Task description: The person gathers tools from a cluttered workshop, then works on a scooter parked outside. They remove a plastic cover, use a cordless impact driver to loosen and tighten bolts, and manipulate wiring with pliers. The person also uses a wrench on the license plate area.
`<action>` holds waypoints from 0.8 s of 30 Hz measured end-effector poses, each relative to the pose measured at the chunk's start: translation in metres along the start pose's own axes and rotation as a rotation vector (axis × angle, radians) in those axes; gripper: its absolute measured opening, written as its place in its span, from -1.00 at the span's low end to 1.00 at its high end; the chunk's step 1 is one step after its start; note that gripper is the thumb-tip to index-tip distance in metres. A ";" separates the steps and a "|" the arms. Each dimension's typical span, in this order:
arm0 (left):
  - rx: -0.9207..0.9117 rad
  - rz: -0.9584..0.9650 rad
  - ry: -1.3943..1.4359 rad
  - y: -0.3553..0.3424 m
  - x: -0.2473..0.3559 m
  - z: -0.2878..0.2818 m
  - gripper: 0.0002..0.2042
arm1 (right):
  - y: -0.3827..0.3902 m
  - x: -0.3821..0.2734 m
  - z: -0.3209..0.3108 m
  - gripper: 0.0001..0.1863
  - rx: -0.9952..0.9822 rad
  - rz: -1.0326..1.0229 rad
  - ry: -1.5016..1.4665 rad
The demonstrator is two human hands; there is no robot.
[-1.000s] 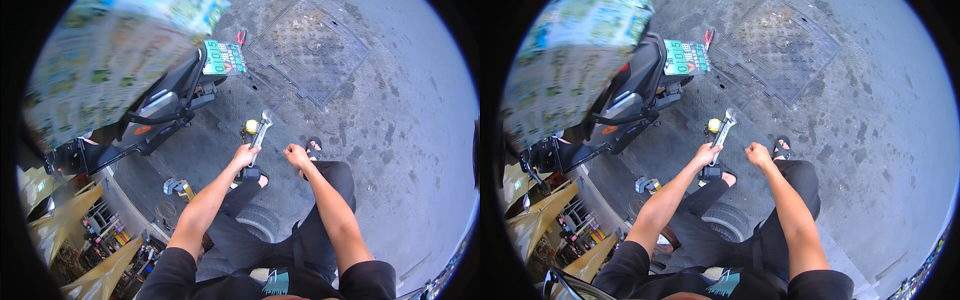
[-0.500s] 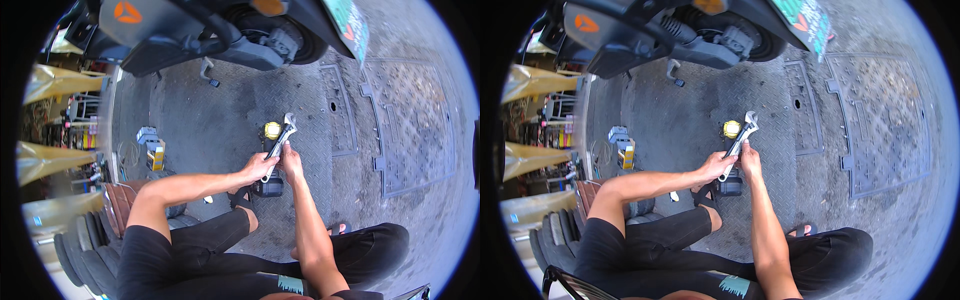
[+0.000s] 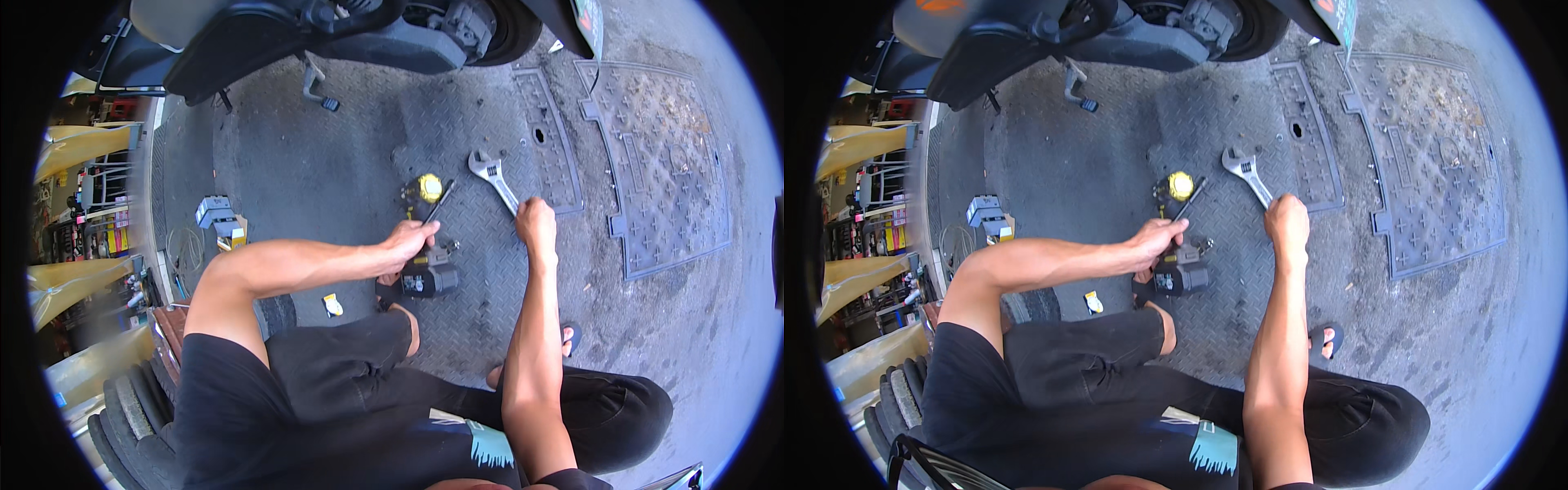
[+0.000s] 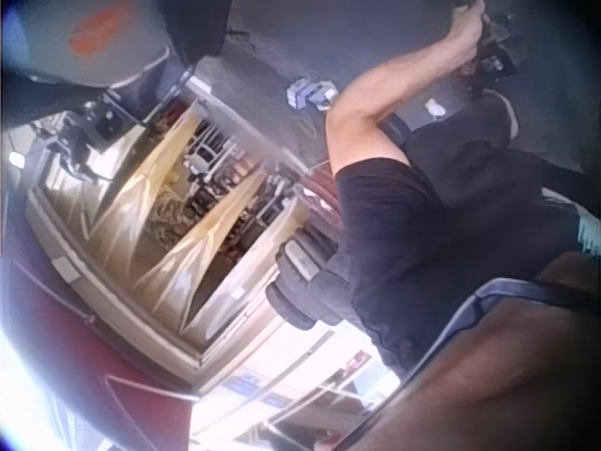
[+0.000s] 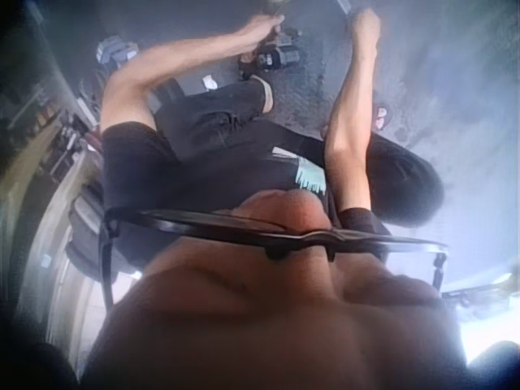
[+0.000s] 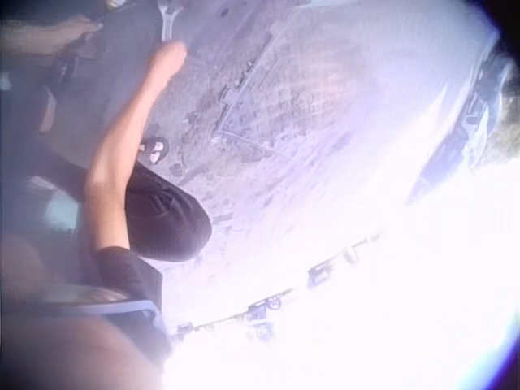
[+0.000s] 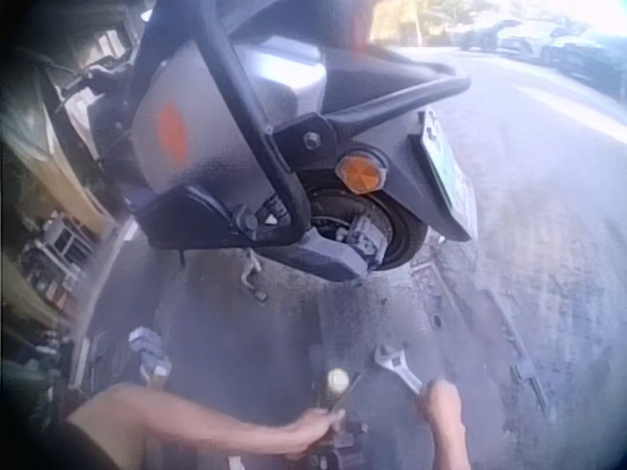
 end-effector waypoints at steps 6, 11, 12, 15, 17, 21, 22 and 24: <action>0.027 0.106 0.142 0.024 0.010 -0.013 -0.56 | 0.062 -0.095 0.063 -0.52 -0.857 0.179 -0.965; 0.172 0.303 -0.024 0.032 -0.005 -0.016 -0.49 | 0.063 -0.105 0.068 -0.42 -0.804 0.173 -0.970; 0.186 0.376 -0.044 0.033 -0.008 -0.014 -0.47 | 0.059 -0.105 0.065 -0.42 -0.812 0.114 -0.927; 0.346 0.482 0.022 0.031 -0.017 -0.019 -0.44 | 0.055 -0.104 0.050 -0.40 -0.814 0.130 -0.876; 0.463 0.521 -0.092 0.023 -0.022 -0.033 -0.44 | 0.051 -0.096 0.030 -0.42 -0.818 0.200 -0.939; 0.608 0.536 -0.460 -0.009 -0.036 -0.074 -0.47 | 0.030 -0.061 0.000 -0.51 -0.702 0.251 -0.868; 0.574 0.523 -0.480 -0.015 -0.044 -0.075 -0.49 | 0.022 -0.050 -0.002 -0.57 -0.690 0.252 -0.771; 0.525 0.427 -0.574 -0.031 -0.051 -0.076 -0.54 | 0.016 -0.032 0.003 -0.63 -0.615 0.221 -0.537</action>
Point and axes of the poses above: each hand's wrist, its own y-axis away from the middle knuckle, its own z-axis out of the palm, x = y × z, the point moved 1 cm from there along -y, towards the middle knuckle, and after that the axes turned 1 degree about x, right-handed, at the moved point
